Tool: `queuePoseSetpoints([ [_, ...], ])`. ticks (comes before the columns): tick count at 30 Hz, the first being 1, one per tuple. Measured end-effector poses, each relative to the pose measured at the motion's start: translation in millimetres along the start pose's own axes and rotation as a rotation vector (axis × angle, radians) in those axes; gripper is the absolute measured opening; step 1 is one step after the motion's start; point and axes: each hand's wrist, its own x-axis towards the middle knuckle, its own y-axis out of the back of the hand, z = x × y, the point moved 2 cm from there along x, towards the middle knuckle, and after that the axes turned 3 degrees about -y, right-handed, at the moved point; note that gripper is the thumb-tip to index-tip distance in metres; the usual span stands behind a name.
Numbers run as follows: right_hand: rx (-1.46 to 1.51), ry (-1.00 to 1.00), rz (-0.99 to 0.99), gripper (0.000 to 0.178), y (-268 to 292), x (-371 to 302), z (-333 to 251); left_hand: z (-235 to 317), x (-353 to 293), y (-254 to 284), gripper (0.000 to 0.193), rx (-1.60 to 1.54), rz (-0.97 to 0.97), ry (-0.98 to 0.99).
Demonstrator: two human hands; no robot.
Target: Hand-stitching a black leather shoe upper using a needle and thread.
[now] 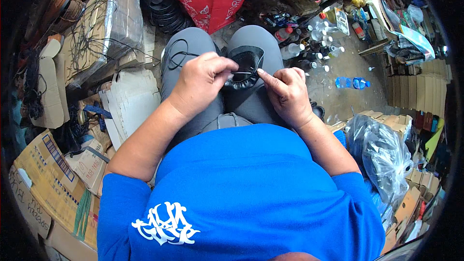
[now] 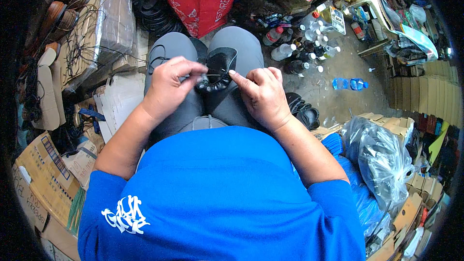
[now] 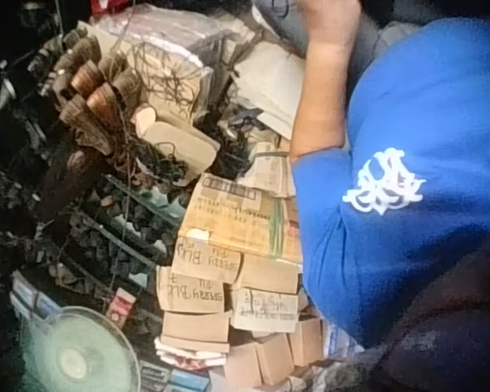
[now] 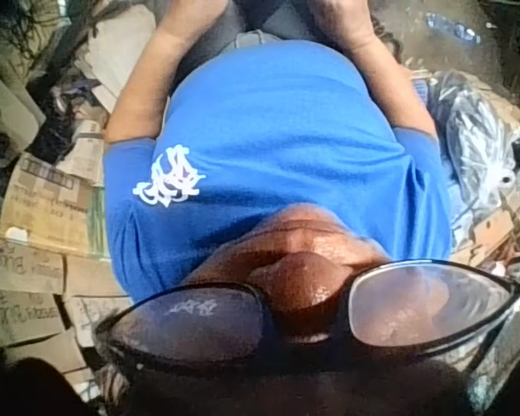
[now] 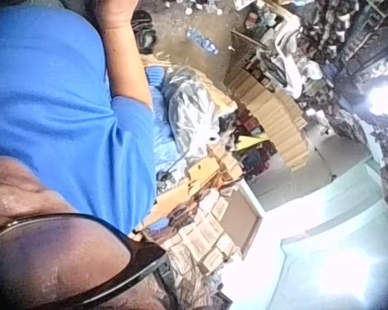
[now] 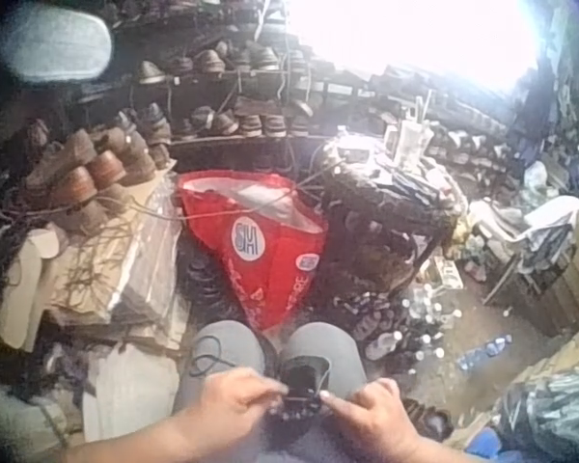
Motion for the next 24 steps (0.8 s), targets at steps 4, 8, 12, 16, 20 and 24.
queuePoseSetpoints([
  [4,-0.021,-0.011,-0.015,0.049,0.7,-0.7,-4.0,-2.6,-7.1,-7.3,0.014,0.314,0.029,-0.111],
  [8,0.010,-0.022,-0.015,0.049,2.5,0.4,-3.9,-1.7,-4.8,-8.9,0.014,0.421,0.035,-0.046],
  [12,0.232,-0.139,-0.122,0.041,7.8,6.7,7.4,-5.2,-2.2,-9.4,0.017,0.105,0.055,-0.060],
  [16,0.508,-0.304,-0.260,0.044,9.5,16.3,24.1,-8.1,4.5,-8.6,0.022,0.060,0.002,-0.093],
  [20,0.536,-0.274,-0.383,0.048,14.0,29.7,35.5,-13.3,9.5,-9.0,0.022,0.116,-0.010,-0.078],
  [24,0.508,-0.265,-0.384,0.049,10.5,33.6,40.4,-14.1,10.6,-10.0,0.022,0.138,-0.016,-0.073],
])
